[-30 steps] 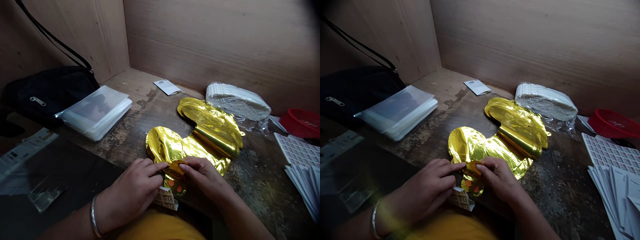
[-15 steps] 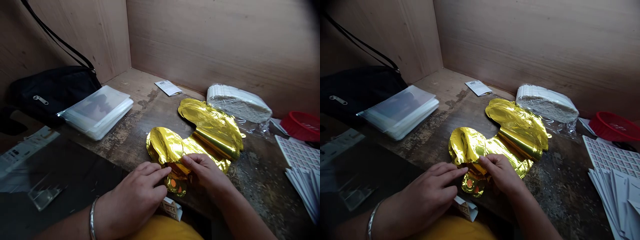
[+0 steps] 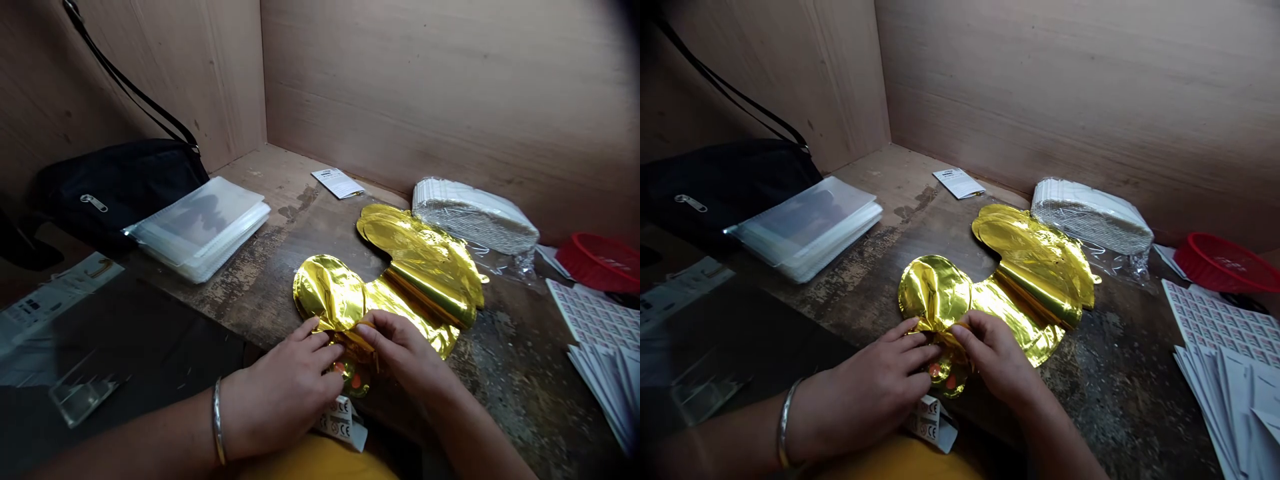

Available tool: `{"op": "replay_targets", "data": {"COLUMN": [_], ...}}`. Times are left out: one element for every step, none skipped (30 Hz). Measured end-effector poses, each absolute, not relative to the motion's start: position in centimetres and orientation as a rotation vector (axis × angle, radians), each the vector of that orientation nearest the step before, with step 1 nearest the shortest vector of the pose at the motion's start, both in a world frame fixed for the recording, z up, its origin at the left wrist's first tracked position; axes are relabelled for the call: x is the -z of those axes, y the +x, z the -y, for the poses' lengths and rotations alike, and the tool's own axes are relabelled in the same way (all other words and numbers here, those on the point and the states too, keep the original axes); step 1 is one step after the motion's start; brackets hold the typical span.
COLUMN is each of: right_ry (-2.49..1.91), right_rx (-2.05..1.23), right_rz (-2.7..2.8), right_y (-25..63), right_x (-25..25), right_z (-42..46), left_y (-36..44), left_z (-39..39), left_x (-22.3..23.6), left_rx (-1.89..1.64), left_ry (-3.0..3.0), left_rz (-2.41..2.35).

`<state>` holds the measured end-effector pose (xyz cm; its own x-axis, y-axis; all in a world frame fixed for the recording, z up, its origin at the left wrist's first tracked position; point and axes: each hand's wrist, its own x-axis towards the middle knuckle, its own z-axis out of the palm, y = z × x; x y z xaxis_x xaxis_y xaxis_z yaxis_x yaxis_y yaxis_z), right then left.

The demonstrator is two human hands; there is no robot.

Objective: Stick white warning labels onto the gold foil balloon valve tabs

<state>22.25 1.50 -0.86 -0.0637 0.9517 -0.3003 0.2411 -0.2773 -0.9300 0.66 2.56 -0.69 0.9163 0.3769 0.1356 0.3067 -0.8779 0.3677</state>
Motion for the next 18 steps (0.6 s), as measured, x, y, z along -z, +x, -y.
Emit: {"op": "replay_targets", "data": {"right_ry": [-1.585,-1.614,-1.638,-1.663,-1.682,-1.688,-1.682,-1.664,-1.633,-1.596,-1.566,-1.555,-1.56,-1.57,-1.586,-1.615,-1.654,-1.695], "right_rx": [-1.303,-1.211,-1.118,-1.04,-0.996,-0.97,-0.949,-0.912,-0.851,-0.771,-0.681,-0.601,-0.559,-0.552,-0.584,-0.656,-0.743,-0.817], "right_rz": [1.236,1.159,1.074,1.012,1.006,1.067,1.195,1.371,1.569,1.751,1.882,1.961,1.996,1.995,1.969,1.912,1.827,1.724], "right_y": [22.4,22.6,22.8,23.0,23.0,23.0,22.9,22.7,22.4,22.1,21.8,21.5,21.3,21.2,21.2,21.4,21.8,22.6], "right_x": [0.9,0.9,0.9,0.9,0.8,0.8,0.9,1.0,1.3,1.6,1.9,2.1,2.1,2.0,1.6,1.1,0.4,-0.2], "right_z": [-1.6,-1.8,-1.8,-1.8,-1.7,-1.5,-1.2,-0.8,-0.4,0.0,0.4,0.7,0.9,1.0,0.9,0.7,0.2,-0.6], "left_y": [0.6,0.5,0.5,0.5,0.5,0.6,0.7,0.8,0.9,0.9,0.9,0.9,0.8,0.7,0.6,0.6,0.5,0.5], "left_z": [-2.6,-2.6,-2.6,-2.6,-2.7,-2.8,-3.0,-3.3,-3.6,-3.8,-4.1,-4.3,-4.4,-4.5,-4.6,-4.6,-4.6,-4.6], "left_x": [0.8,0.9,0.9,0.9,0.8,0.7,0.5,0.4,0.2,0.1,0.1,0.0,0.0,-0.1,-0.2,-0.3,-0.3,-0.4], "left_rx": [-0.285,-0.29,-0.297,-0.301,-0.295,-0.277,-0.256,-0.23,-0.201,-0.18,-0.167,-0.165,-0.171,-0.183,-0.2,-0.218,-0.242,-0.273], "left_ry": [2.73,2.732,2.736,2.737,2.735,2.729,2.721,2.709,2.696,2.683,2.672,2.663,2.651,2.636,2.615,2.587,2.556,2.529], "left_rz": [-0.522,-0.534,-0.546,-0.557,-0.56,-0.552,-0.536,-0.52,-0.501,-0.484,-0.473,-0.467,-0.464,-0.463,-0.461,-0.46,-0.456,-0.451]}}
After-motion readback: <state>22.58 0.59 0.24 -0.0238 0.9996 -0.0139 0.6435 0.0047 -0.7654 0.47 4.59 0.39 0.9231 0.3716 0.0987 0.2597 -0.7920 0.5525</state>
